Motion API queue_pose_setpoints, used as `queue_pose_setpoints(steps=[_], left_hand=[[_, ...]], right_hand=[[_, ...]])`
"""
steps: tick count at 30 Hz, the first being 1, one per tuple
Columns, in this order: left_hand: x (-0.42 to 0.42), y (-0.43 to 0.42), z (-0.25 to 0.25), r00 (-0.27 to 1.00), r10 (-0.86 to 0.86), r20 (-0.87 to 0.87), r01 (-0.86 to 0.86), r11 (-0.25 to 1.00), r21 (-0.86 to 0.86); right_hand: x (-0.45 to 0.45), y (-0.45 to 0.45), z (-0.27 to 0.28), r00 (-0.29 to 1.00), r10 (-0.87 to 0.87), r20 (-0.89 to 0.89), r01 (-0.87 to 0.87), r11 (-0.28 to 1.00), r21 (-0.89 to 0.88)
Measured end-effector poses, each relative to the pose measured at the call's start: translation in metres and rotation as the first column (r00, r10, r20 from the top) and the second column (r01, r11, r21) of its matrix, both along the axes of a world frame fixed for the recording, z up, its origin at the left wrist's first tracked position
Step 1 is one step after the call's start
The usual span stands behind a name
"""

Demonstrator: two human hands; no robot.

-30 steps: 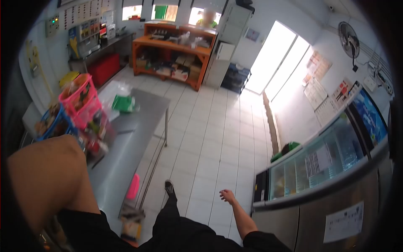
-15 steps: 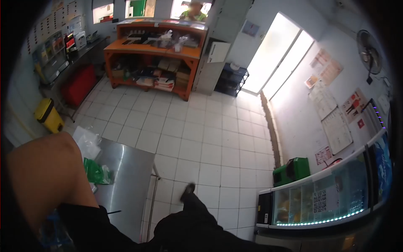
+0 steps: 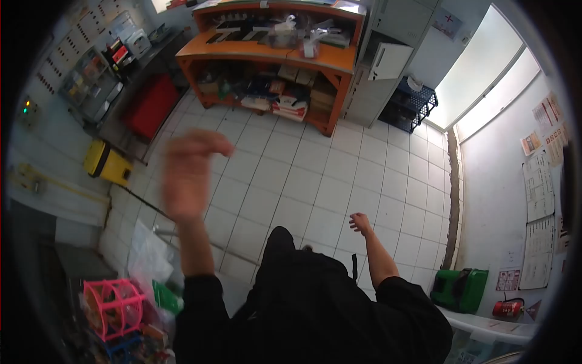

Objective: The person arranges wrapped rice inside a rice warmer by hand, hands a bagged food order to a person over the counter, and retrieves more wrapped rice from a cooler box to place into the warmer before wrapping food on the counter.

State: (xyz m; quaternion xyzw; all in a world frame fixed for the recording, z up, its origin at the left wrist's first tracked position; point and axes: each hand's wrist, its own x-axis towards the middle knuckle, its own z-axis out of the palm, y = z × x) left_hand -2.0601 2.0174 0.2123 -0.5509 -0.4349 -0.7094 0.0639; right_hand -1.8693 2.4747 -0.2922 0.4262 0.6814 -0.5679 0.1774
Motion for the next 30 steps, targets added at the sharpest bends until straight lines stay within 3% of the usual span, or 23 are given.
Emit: queue_pose_setpoints(steps=[1,2,3,4,5,6,7,9,11,14,17,18,21,23,25,26,28,30], left_hand=[[-0.023,0.031,-0.064,0.92,0.194,0.339,-0.142,0.975,-0.172],[-0.048,0.053,-0.13,0.747,0.429,0.508,-0.182,0.867,-0.465],[-0.077,0.063,-0.225,0.633,0.568,0.527,-0.107,0.738,-0.666],[-0.094,0.065,-0.329,0.644,0.658,0.391,-0.094,0.575,-0.813],[-0.103,0.053,-0.419,0.618,0.684,0.387,0.026,0.475,-0.88],[-0.108,0.048,-0.444,0.301,0.733,0.61,0.392,0.489,-0.78],[-0.112,0.035,-0.496,0.052,0.744,0.666,0.44,0.582,-0.684],[-0.112,-0.006,-0.57,-0.145,0.834,0.532,0.567,0.511,-0.646],[-0.135,-0.038,-0.582,-0.224,0.873,0.433,0.749,0.439,-0.496],[-0.226,-0.06,-0.573,-0.223,0.877,0.425,0.838,0.395,-0.376],[-0.363,-0.061,-0.571,-0.258,0.832,0.491,0.649,0.526,-0.551],[-0.417,-0.051,-0.566,-0.235,0.867,0.44,0.619,0.482,-0.62],[-0.578,0.001,-0.538,0.087,0.966,0.243,0.34,0.201,-0.919],[-0.664,0.048,-0.505,0.185,0.918,0.35,0.096,0.337,-0.936],[-0.732,0.122,-0.423,0.263,0.849,0.458,0.05,0.462,-0.886],[-0.76,0.151,-0.4,0.321,0.81,0.491,0.033,0.508,-0.861],[-0.807,0.213,-0.344,0.465,0.774,0.429,0.016,0.478,-0.878],[-0.848,0.269,-0.304,0.686,0.702,0.193,-0.18,0.42,-0.889]], right_hand=[[-0.056,0.015,0.015,0.992,0.072,-0.107,-0.066,0.996,0.06],[-0.107,0.024,0.036,0.975,0.13,-0.178,-0.107,0.986,0.131],[-0.156,0.031,0.052,0.962,0.167,-0.215,-0.127,0.974,0.19],[-0.2,0.036,0.068,0.945,0.189,-0.267,-0.139,0.971,0.195],[-0.237,0.038,0.08,0.926,0.209,-0.313,-0.151,0.968,0.199],[-0.274,0.04,0.088,0.931,0.205,-0.303,-0.163,0.974,0.159],[-0.304,0.039,0.092,0.936,0.202,-0.287,-0.175,0.978,0.117],[-0.355,0.035,0.097,0.948,0.182,-0.261,-0.187,0.982,0.005],[-0.404,0.036,0.107,0.958,0.15,-0.243,-0.183,0.976,-0.122],[-0.489,0.049,0.123,0.941,0.212,-0.264,-0.242,0.967,-0.083],[-0.585,0.079,0.149,0.912,0.176,-0.371,-0.215,0.974,-0.066],[-0.616,0.089,0.154,0.899,0.142,-0.415,-0.186,0.98,-0.068],[-0.731,0.142,0.162,0.815,0.111,-0.568,-0.091,0.994,0.065],[-0.807,0.176,0.145,0.751,0.121,-0.649,0.031,0.975,0.218],[-0.878,0.199,0.147,0.777,0.234,-0.584,0.12,0.856,0.502],[-0.903,0.202,0.167,0.765,0.301,-0.569,0.047,0.855,0.516],[-0.949,0.208,0.2,0.733,0.382,-0.563,-0.082,0.871,0.485],[-0.991,0.218,0.182,0.71,0.317,-0.629,-0.13,0.937,0.325]])
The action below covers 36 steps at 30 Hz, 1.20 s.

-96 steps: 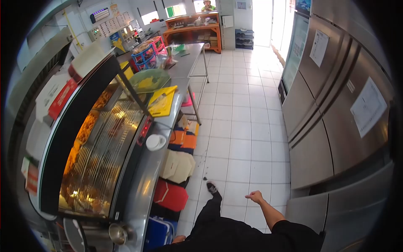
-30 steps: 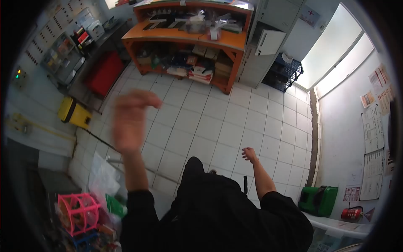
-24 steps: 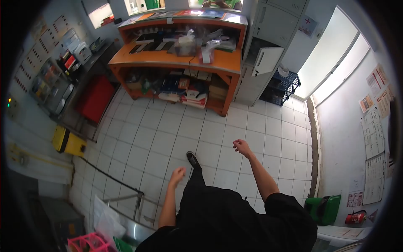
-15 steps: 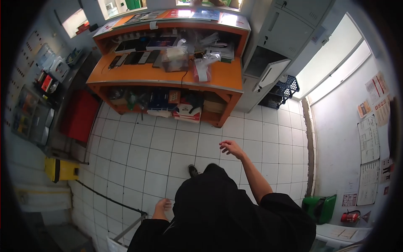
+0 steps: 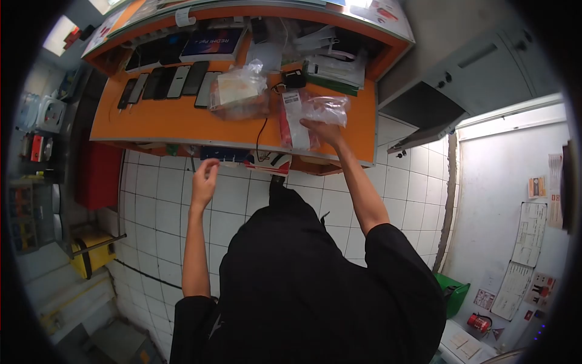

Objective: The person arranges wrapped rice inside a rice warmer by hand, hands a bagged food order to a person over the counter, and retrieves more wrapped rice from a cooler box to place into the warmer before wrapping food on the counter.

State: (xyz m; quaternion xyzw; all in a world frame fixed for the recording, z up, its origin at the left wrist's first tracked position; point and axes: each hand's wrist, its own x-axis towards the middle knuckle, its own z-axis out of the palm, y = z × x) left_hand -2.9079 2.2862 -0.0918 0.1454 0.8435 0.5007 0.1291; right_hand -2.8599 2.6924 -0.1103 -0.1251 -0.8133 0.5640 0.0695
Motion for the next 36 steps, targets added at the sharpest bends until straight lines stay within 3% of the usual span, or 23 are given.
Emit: queue_pose_setpoints(steps=[1,3,4,5,7,9,15,18,21,23,27,29,31,33,34,35,36], left_hand=[[-0.013,0.025,0.017,0.995,-0.087,-0.049,0.088,0.996,0.009],[-0.038,0.084,0.044,0.944,-0.298,-0.14,0.303,0.953,0.021],[-0.045,0.111,0.049,0.892,-0.417,-0.173,0.426,0.904,0.018],[-0.052,0.138,0.043,0.849,-0.465,-0.251,0.475,0.88,-0.022],[-0.062,0.18,0.014,0.759,-0.549,-0.35,0.518,0.835,-0.186],[-0.065,0.203,-0.027,0.67,-0.638,-0.38,0.489,0.764,-0.421],[-0.096,0.199,-0.047,0.573,-0.752,-0.324,0.585,0.653,-0.481],[-0.104,0.206,-0.042,0.613,-0.772,-0.171,0.654,0.616,-0.439],[-0.109,0.21,-0.044,0.594,-0.794,-0.124,0.693,0.585,-0.422],[-0.112,0.208,-0.042,0.599,-0.798,-0.066,0.729,0.578,-0.368],[-0.118,0.206,-0.036,0.687,-0.723,-0.075,0.706,0.688,-0.168],[-0.116,0.21,-0.036,0.797,-0.601,0.052,0.598,0.799,0.064],[-0.12,0.219,-0.027,0.803,-0.546,0.239,0.485,0.831,0.271],[-0.129,0.227,-0.005,0.69,-0.567,0.45,0.382,0.814,0.438],[-0.131,0.234,0.007,0.707,-0.593,0.386,0.321,0.755,0.572],[-0.134,0.234,0.019,0.732,-0.591,0.337,0.333,0.743,0.581],[-0.138,0.231,0.04,0.751,-0.59,0.296,0.343,0.732,0.589]], right_hand=[[-0.014,0.003,-0.019,1.0,-0.007,-0.019,0.004,0.992,-0.124],[-0.034,0.015,-0.048,0.998,0.058,-0.016,-0.059,0.994,-0.095],[-0.035,0.014,-0.043,0.977,0.121,-0.174,-0.108,0.991,0.084],[-0.034,0.015,-0.039,0.961,0.217,-0.173,-0.151,0.931,0.332],[-0.032,0.017,-0.031,0.917,0.359,-0.176,-0.107,0.643,0.758],[-0.032,0.017,-0.052,0.919,0.357,-0.17,-0.078,0.586,0.806],[-0.025,0.008,-0.023,0.973,0.223,-0.062,-0.088,0.608,0.789],[-0.03,0.0,-0.027,0.988,0.136,-0.079,-0.017,0.59,0.807],[-0.03,-0.003,-0.021,0.997,0.065,-0.044,-0.002,0.584,0.812],[-0.03,-0.004,-0.027,0.999,0.037,-0.022,-0.004,0.59,0.807],[-0.028,0.001,-0.053,0.991,0.046,-0.122,0.03,0.83,0.558],[-0.026,-0.001,-0.048,0.979,-0.142,-0.146,0.192,0.886,0.422],[-0.039,-0.017,-0.005,0.93,-0.275,-0.242,0.337,0.901,0.272],[-0.052,-0.026,0.032,0.869,-0.23,-0.439,0.353,0.908,0.224],[-0.06,-0.026,0.046,0.806,-0.172,-0.566,0.358,0.903,0.235],[-0.062,-0.03,0.062,0.729,-0.114,-0.675,0.367,0.898,0.244],[-0.054,-0.043,0.087,0.77,-0.231,-0.594,0.414,0.891,0.19]])
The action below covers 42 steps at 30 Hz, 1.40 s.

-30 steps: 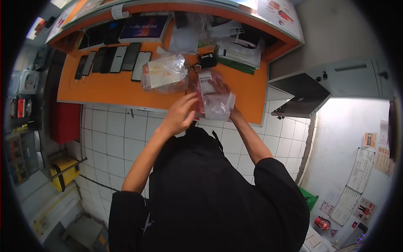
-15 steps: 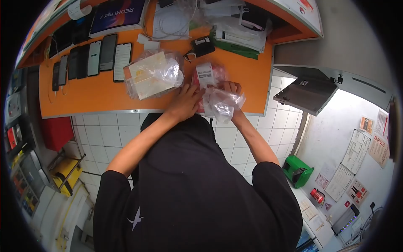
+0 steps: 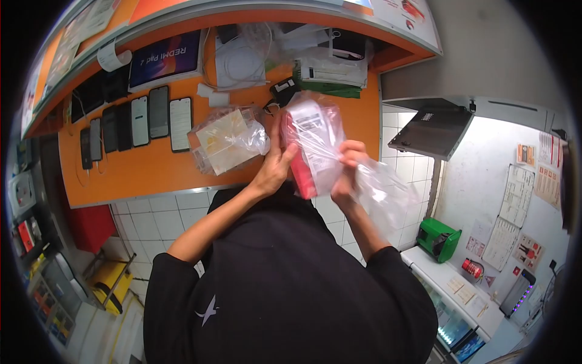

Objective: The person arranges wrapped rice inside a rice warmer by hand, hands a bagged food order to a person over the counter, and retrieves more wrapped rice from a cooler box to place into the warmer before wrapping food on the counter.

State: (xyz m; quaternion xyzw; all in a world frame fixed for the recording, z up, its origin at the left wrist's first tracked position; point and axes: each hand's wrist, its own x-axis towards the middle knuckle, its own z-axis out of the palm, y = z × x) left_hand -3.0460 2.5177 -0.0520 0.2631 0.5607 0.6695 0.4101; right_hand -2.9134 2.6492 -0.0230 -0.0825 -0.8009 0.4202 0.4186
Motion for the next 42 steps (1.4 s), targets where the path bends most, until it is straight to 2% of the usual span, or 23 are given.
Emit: queue_pose_setpoints(steps=[1,2,4,6,9,12,14,17,20,25,30,32,34,35,38,41,42], left_hand=[[-0.001,-0.003,0.013,0.999,0.017,-0.037,-0.016,0.999,0.029],[0.0,-0.009,0.017,0.999,-0.027,-0.025,0.029,0.997,0.072],[0.006,-0.027,0.037,0.93,-0.097,0.355,0.046,0.988,0.149],[0.0,-0.045,0.073,0.824,-0.161,0.543,0.059,0.978,0.202],[-0.015,-0.069,0.105,0.77,-0.193,0.609,0.075,0.974,0.213],[-0.022,-0.087,0.119,0.79,-0.134,0.599,0.043,0.986,0.164],[-0.026,-0.094,0.128,0.821,-0.091,0.563,0.018,0.991,0.133],[-0.027,-0.101,0.121,0.843,-0.035,0.536,-0.025,0.994,0.104],[-0.026,-0.109,0.124,0.768,-0.035,0.64,-0.026,0.996,0.085],[-0.036,-0.116,0.126,0.642,-0.19,0.743,0.004,0.97,0.244],[-0.041,-0.113,0.129,0.645,-0.21,0.735,0.031,0.968,0.249],[-0.041,-0.109,0.135,0.698,-0.123,0.705,0.032,0.989,0.141],[-0.042,-0.108,0.133,0.705,-0.124,0.699,0.027,0.989,0.148],[-0.043,-0.111,0.128,0.685,-0.166,0.71,0.023,0.978,0.206],[-0.046,-0.11,0.13,0.708,-0.192,0.68,0.026,0.969,0.246],[-0.048,-0.107,0.131,0.802,-0.136,0.581,0.016,0.978,0.206],[-0.049,-0.105,0.13,0.825,-0.126,0.551,0.014,0.979,0.203]], right_hand=[[0.007,-0.013,0.026,0.994,-0.066,0.083,0.074,0.993,-0.094],[0.003,-0.024,0.046,0.999,-0.008,0.031,0.012,0.995,-0.1],[-0.005,-0.045,0.088,0.997,0.081,-0.01,-0.082,0.99,-0.115],[-0.011,-0.06,0.122,0.983,0.182,0.012,-0.179,0.976,-0.122],[-0.016,-0.063,0.157,0.921,0.387,0.045,-0.384,0.922,-0.053],[-0.027,-0.07,0.165,0.872,0.489,0.014,-0.488,0.87,0.07],[-0.038,-0.079,0.155,0.874,0.468,-0.133,-0.449,0.881,0.153],[-0.043,-0.084,0.15,0.848,0.491,-0.201,-0.461,0.869,0.181],[-0.052,-0.09,0.146,0.836,0.487,-0.254,-0.436,0.87,0.231],[-0.058,-0.095,0.149,0.862,0.458,-0.216,-0.394,0.875,0.282],[-0.06,-0.094,0.151,0.869,0.449,-0.205,-0.387,0.878,0.283],[-0.06,-0.094,0.151,0.871,0.447,-0.204,-0.388,0.88,0.274],[-0.062,-0.094,0.152,0.868,0.451,-0.206,-0.391,0.879,0.275],[-0.063,-0.094,0.153,0.868,0.451,-0.207,-0.392,0.879,0.273],[-0.055,-0.095,0.155,0.896,0.424,-0.129,-0.385,0.89,0.244],[-0.043,-0.089,0.159,0.934,0.356,-0.017,-0.332,0.887,0.321],[-0.048,-0.094,0.157,0.96,0.26,-0.106,-0.207,0.91,0.36]])
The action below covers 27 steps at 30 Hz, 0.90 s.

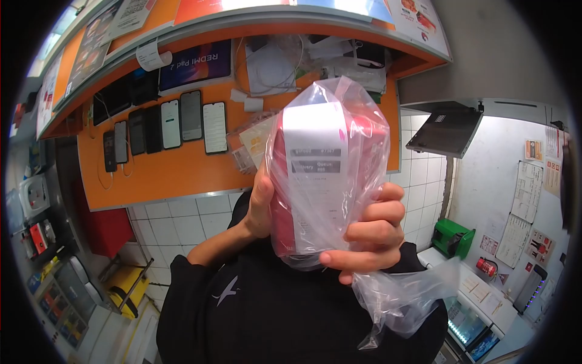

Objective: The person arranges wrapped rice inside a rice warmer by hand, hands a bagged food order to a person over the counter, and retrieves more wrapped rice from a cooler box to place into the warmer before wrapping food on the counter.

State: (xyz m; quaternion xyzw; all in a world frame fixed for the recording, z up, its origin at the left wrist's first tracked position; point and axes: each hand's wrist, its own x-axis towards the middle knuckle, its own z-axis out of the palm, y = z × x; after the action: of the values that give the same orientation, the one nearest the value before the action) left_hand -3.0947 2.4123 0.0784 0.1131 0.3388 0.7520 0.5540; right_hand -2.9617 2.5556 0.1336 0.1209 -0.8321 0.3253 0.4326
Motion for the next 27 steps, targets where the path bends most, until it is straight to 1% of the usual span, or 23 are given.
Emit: queue_pose_setpoints(steps=[2,5,6,9,16,21,24,27], left_hand=[[-0.001,0.003,-0.002,0.998,0.013,-0.055,-0.013,1.0,0.005],[0.004,0.001,-0.013,0.995,-0.02,-0.1,0.024,0.999,0.037],[0.005,0.0,-0.016,0.995,-0.029,-0.098,0.034,0.998,0.045],[0.01,-0.001,-0.02,0.997,-0.038,-0.061,0.041,0.997,0.059],[0.012,-0.004,-0.02,0.999,-0.037,0.004,0.037,0.998,0.041],[0.012,0.009,-0.02,0.999,-0.013,-0.04,0.015,0.998,0.06],[0.013,0.018,-0.035,0.995,-0.008,-0.101,0.013,0.999,0.052],[0.012,0.031,-0.038,0.994,-0.008,-0.113,0.017,0.997,0.076]], right_hand=[[-0.016,-0.009,-0.007,0.96,-0.19,-0.206,0.198,0.98,0.016],[-0.012,-0.002,-0.002,0.987,-0.136,-0.083,0.14,0.989,0.051],[-0.009,0.007,0.006,0.997,-0.038,0.062,0.031,0.994,0.106],[-0.005,0.012,0.012,0.981,0.02,0.192,-0.041,0.993,0.109],[-0.005,0.015,0.018,0.967,0.03,0.252,-0.052,0.995,0.081],[-0.009,0.025,0.024,0.968,0.05,0.247,-0.078,0.991,0.106],[-0.012,0.036,0.024,0.969,0.083,0.234,-0.115,0.985,0.128],[-0.019,0.051,0.03,0.929,0.178,0.323,-0.24,0.957,0.163]])
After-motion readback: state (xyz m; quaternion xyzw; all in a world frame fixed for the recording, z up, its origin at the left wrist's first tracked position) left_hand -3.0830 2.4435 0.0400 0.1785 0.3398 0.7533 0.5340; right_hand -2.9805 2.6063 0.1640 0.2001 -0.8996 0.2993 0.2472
